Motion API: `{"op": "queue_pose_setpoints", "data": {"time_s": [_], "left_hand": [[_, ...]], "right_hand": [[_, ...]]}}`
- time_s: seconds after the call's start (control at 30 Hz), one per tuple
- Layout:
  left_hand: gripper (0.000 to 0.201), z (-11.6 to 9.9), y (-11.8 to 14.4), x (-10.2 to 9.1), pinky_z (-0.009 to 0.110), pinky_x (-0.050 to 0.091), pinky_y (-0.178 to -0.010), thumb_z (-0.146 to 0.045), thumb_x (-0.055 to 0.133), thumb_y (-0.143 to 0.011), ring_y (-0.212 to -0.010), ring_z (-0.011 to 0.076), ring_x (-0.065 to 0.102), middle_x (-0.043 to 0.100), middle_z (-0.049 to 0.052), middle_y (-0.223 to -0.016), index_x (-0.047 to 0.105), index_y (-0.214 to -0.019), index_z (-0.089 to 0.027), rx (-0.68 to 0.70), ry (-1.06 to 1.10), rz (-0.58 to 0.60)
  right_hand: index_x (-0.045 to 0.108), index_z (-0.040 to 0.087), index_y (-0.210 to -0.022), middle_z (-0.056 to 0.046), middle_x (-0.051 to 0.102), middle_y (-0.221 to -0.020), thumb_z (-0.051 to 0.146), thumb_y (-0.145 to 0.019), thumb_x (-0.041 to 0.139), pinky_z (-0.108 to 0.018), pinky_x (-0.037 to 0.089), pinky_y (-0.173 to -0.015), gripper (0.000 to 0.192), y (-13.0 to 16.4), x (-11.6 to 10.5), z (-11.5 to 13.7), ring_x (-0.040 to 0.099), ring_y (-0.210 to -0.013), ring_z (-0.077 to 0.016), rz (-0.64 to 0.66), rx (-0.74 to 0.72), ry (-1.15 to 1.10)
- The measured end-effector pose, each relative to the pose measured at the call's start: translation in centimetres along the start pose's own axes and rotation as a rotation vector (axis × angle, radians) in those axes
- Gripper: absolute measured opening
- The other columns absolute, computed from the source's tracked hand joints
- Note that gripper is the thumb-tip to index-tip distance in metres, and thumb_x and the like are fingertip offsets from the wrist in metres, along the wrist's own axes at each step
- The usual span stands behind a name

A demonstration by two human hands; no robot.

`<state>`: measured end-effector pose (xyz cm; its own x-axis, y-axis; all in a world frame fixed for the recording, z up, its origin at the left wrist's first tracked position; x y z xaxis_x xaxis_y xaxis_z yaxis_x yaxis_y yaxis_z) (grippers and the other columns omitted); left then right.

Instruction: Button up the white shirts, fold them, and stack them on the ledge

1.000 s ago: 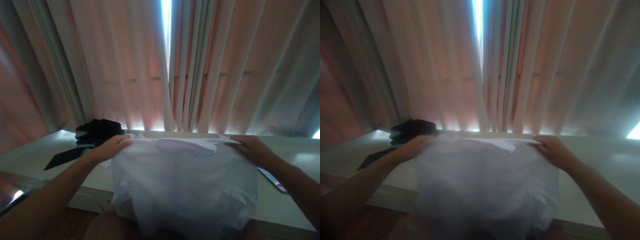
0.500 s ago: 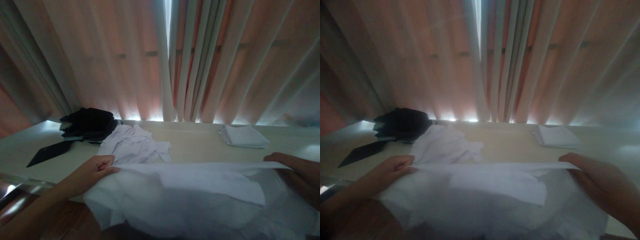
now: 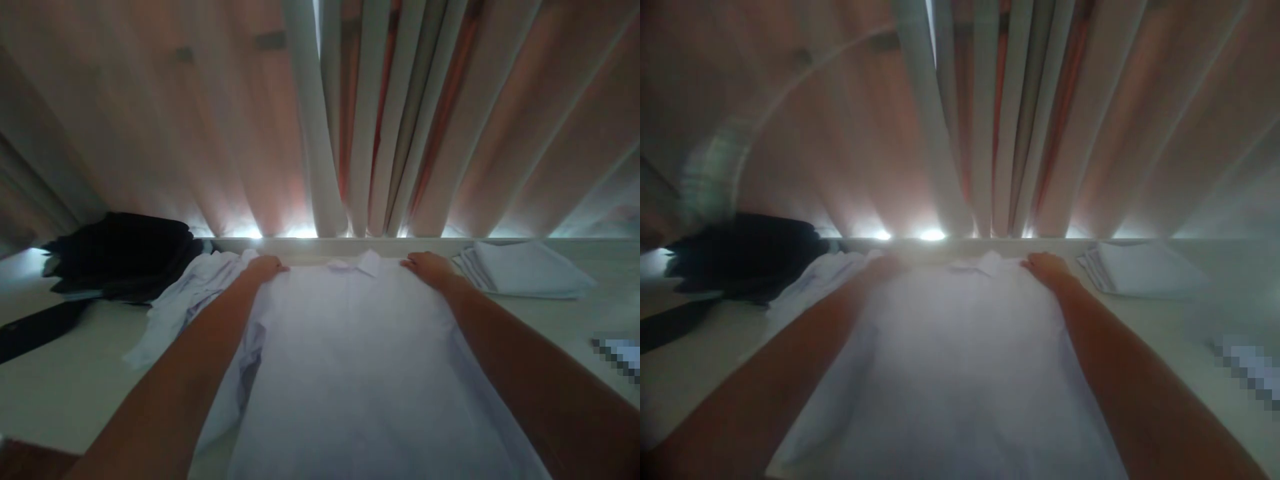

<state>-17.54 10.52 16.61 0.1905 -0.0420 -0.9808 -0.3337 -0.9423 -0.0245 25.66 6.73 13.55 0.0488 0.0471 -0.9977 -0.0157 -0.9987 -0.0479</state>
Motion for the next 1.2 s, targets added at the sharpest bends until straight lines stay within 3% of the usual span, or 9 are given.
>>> {"op": "queue_pose_setpoints", "data": {"time_s": [0.1, 0.2, 0.43, 0.53, 0.67, 0.77, 0.93, 1.07, 1.2], "left_hand": [[0.036, 0.7, -1.5, 5.4, 0.044, 0.056, -0.089, -0.036, 0.060, -0.096, -0.106, 0.0227, 0.063, 0.061, 0.010, -0.126, 0.059, -0.126, -0.017, -0.014, -0.051, 0.046], [0.036, 2.3, -3.4, 8.4, 0.044, 0.056, -0.090, -0.036, 0.061, -0.095, -0.107, 0.0233, 0.063, 0.061, 0.010, -0.127, 0.059, -0.126, -0.017, -0.050, -0.109, 0.060], [0.051, 6.1, -7.3, 9.2, 0.050, 0.049, -0.092, -0.054, 0.028, -0.102, -0.112, 0.0355, 0.063, 0.068, 0.017, -0.115, 0.064, -0.119, -0.021, -0.158, -0.255, 0.015], [0.048, 5.8, -7.6, 9.8, 0.051, 0.046, -0.095, -0.055, 0.040, -0.097, -0.116, 0.0372, 0.060, 0.067, 0.018, -0.121, 0.063, -0.121, -0.021, -0.136, -0.276, 0.052], [0.050, 1.3, -8.4, 11.0, 0.055, 0.034, -0.109, -0.042, 0.037, -0.100, -0.140, 0.0381, 0.038, 0.046, 0.020, -0.150, 0.048, -0.142, -0.018, -0.022, -0.262, 0.040], [0.055, -4.6, -8.9, 13.9, 0.048, 0.024, -0.118, -0.041, 0.031, -0.102, -0.152, 0.0298, 0.019, 0.025, 0.010, -0.165, 0.029, -0.155, -0.026, 0.148, -0.213, 0.076], [0.063, -10.3, -7.9, 19.7, 0.057, 0.024, -0.117, -0.051, 0.026, -0.101, -0.153, 0.0317, 0.015, 0.017, 0.007, -0.167, 0.022, -0.159, -0.026, 0.243, -0.162, 0.188], [0.064, -10.7, -7.0, 19.8, 0.067, 0.022, -0.114, -0.051, 0.022, -0.102, -0.153, 0.0341, 0.017, 0.016, 0.009, -0.167, 0.019, -0.160, -0.024, 0.202, -0.153, 0.179], [0.061, -11.9, -4.4, 17.1, 0.068, 0.015, -0.116, -0.045, 0.025, -0.102, -0.155, 0.0326, 0.005, 0.009, 0.008, -0.168, 0.021, -0.159, -0.023, 0.200, -0.145, 0.108]], "right_hand": [[0.071, 0.018, -0.107, -0.018, 0.072, -0.109, 0.053, -0.101, 0.036, -0.042, 0.049, -0.084, 0.051, -1.6, 7.1, 0.4, 0.069, -0.099, -0.0295, 0.087, 0.021, 0.003], [0.070, 0.019, -0.109, -0.019, 0.072, -0.111, 0.051, -0.102, 0.035, -0.043, 0.049, -0.085, 0.048, -2.9, 10.9, 0.1, 0.069, -0.100, -0.0291, 0.119, 0.010, 0.000], [0.062, 0.017, -0.121, -0.021, 0.065, -0.127, 0.052, -0.103, 0.027, -0.049, 0.045, -0.092, 0.052, -7.1, 10.9, -2.3, 0.064, -0.110, -0.0328, 0.033, 0.020, -0.030], [0.064, 0.013, -0.119, -0.023, 0.067, -0.121, 0.054, -0.098, 0.041, -0.050, 0.048, -0.090, 0.051, -8.0, 10.6, -2.4, 0.065, -0.106, -0.0354, 0.054, 0.027, -0.052], [0.044, 0.012, -0.145, -0.024, 0.047, -0.149, 0.046, -0.101, 0.033, -0.055, 0.039, -0.106, 0.058, -6.9, 10.2, 1.3, 0.049, -0.132, -0.0373, -0.008, -0.051, -0.094], [0.025, 0.022, -0.158, -0.010, 0.022, -0.166, 0.049, -0.102, 0.025, -0.054, 0.019, -0.120, 0.061, -4.9, 11.5, 6.5, 0.020, -0.152, -0.0299, -0.014, -0.207, -0.134], [0.031, 0.024, -0.156, -0.009, 0.023, -0.165, 0.059, -0.099, 0.032, -0.066, 0.017, -0.117, 0.067, -2.7, 14.1, 11.7, 0.021, -0.151, -0.0345, 0.061, -0.300, -0.190], [0.033, 0.028, -0.155, -0.005, 0.027, -0.164, 0.054, -0.100, 0.032, -0.065, 0.020, -0.117, 0.061, -1.8, 11.6, 11.2, 0.023, -0.151, -0.0322, -0.002, -0.267, -0.230], [0.040, 0.020, -0.149, -0.010, 0.037, -0.160, 0.040, -0.102, 0.027, -0.051, 0.026, -0.119, 0.053, 4.1, 7.2, 5.7, 0.031, -0.147, -0.0268, -0.167, -0.107, -0.244]]}}
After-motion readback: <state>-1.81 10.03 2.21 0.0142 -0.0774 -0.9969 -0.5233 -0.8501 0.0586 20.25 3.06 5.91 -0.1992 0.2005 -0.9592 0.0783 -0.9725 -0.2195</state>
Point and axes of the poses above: each hand's wrist, its own y-axis away from the middle knuckle, its own x-axis out of the palm, z = x × y, the point moved 8 cm from there along -y, towards the middle knuckle
